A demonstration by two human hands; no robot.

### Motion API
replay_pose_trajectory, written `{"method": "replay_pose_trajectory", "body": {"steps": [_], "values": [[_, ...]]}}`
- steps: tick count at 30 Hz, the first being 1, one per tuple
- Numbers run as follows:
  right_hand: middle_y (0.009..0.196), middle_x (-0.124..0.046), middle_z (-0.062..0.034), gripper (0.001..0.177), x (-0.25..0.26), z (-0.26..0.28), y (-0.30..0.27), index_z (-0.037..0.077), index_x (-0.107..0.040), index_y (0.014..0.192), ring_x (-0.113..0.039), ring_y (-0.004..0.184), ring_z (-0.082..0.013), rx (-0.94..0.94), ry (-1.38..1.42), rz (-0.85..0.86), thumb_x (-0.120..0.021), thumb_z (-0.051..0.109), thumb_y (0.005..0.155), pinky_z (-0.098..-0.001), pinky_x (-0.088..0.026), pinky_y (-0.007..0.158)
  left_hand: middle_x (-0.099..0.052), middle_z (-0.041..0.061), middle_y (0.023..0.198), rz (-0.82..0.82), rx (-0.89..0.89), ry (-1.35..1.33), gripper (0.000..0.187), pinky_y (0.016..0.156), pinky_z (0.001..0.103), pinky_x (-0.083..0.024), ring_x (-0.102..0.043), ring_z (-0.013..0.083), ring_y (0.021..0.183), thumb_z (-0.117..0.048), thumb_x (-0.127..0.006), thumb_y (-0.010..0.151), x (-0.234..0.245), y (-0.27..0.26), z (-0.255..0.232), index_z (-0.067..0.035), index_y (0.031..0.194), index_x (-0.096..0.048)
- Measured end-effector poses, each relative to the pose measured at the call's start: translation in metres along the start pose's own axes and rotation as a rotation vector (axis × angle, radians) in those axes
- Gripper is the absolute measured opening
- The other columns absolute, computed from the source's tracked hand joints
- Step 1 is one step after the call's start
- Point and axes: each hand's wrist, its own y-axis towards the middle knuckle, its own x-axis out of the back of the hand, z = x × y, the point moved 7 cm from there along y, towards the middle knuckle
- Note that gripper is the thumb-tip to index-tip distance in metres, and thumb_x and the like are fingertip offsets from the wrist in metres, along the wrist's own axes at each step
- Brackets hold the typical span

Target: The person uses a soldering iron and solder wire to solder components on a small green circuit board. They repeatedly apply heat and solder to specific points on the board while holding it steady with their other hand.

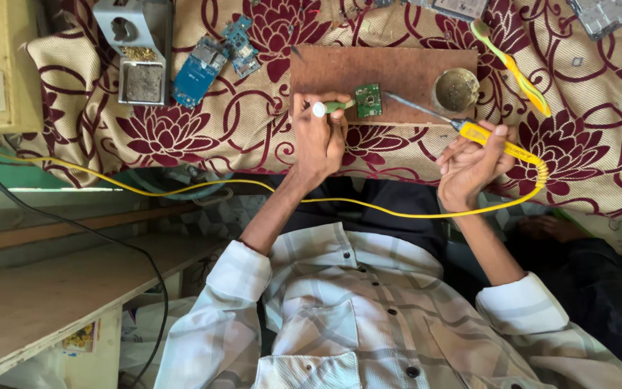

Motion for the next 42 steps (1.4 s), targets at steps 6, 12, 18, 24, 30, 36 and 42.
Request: {"method": "replay_pose_trajectory", "body": {"steps": [6, 12, 18, 24, 30, 36, 42], "values": [[0.067, -0.053, -0.0146, 0.039, -0.001, 0.003, 0.001, 0.007, -0.045, 0.123, -0.051, 0.045, -0.0226, 0.047, -0.065, 0.115, -0.05, 0.045, 0.115, -0.0301, -0.04, 0.04, -0.072, 0.01, 0.111, -0.009, -0.014, -0.008, 0.01, 0.089, 0.044, -0.039, -0.06, 0.0279, 0.084, 0.001, -0.056, 0.097, -0.001, -0.005, 0.002, -0.002, 0.106, -0.054], [0.07, -0.055, -0.0181, 0.039, -0.004, -0.001, -0.002, 0.007, -0.042, 0.125, -0.054, 0.049, -0.0271, 0.113, -0.089, 0.191, -0.046, 0.044, 0.116, -0.0323, -0.043, 0.044, -0.071, 0.008, 0.112, -0.01, 0.0, -0.008, 0.017, 0.088, 0.044, -0.04, -0.06, 0.0289, 0.085, 0.004, -0.059, 0.092, 0.0, -0.009, 0.004, -0.004, 0.107, -0.055], [0.074, -0.055, -0.019, 0.036, -0.005, 0.0, -0.003, 0.008, -0.04, 0.123, -0.055, 0.05, -0.0279, 0.097, -0.087, 0.242, -0.046, 0.043, 0.115, -0.0329, -0.044, 0.044, -0.07, 0.008, 0.113, 0.0, 0.021, -0.036, 0.019, 0.088, 0.044, -0.039, -0.061, 0.028, 0.086, 0.004, -0.057, 0.09, -0.001, -0.009, 0.006, -0.002, 0.107, -0.055], [0.072, -0.05, -0.0133, 0.033, -0.001, 0.0, -0.003, 0.007, -0.042, 0.12, -0.054, 0.052, -0.0262, 0.082, -0.041, 0.169, -0.05, 0.038, 0.114, -0.0317, -0.041, 0.041, -0.073, 0.007, 0.109, 0.008, 0.049, -0.006, 0.013, 0.084, 0.042, -0.039, -0.057, 0.0269, 0.077, 0.005, -0.06, 0.093, -0.003, -0.013, 0.008, -0.003, 0.103, -0.059], [0.064, -0.047, -0.0129, 0.029, -0.006, 0.006, -0.003, 0.005, -0.045, 0.114, -0.043, 0.042, -0.0172, 0.115, -0.116, 0.185, -0.049, 0.034, 0.113, -0.0231, -0.029, 0.037, -0.072, 0.006, 0.11, -0.008, 0.037, -0.012, 0.014, 0.086, 0.043, -0.039, -0.059, 0.0264, 0.079, 0.004, -0.06, 0.093, -0.002, -0.012, 0.007, -0.003, 0.105, -0.058], [0.059, -0.043, -0.0114, 0.028, -0.012, 0.008, -0.001, 0.006, -0.044, 0.113, -0.042, 0.04, -0.0186, 0.122, -0.069, 0.174, -0.046, 0.034, 0.112, -0.0235, -0.028, 0.036, -0.072, 0.008, 0.11, 0.003, 0.017, -0.008, 0.016, 0.085, 0.044, -0.038, -0.058, 0.0264, 0.078, 0.006, -0.056, 0.088, -0.003, -0.011, 0.009, -0.001, 0.102, -0.055], [0.075, -0.046, -0.0105, 0.028, -0.01, 0.007, -0.001, 0.004, -0.046, 0.114, -0.043, 0.042, -0.0191, 0.102, -0.028, 0.149, -0.047, 0.032, 0.112, -0.0256, -0.03, 0.038, -0.073, 0.007, 0.11, 0.006, 0.04, 0.005, 0.015, 0.085, 0.042, -0.04, -0.058, 0.0283, 0.08, 0.005, -0.059, 0.09, -0.003, -0.012, 0.008, -0.003, 0.103, -0.059]]}}
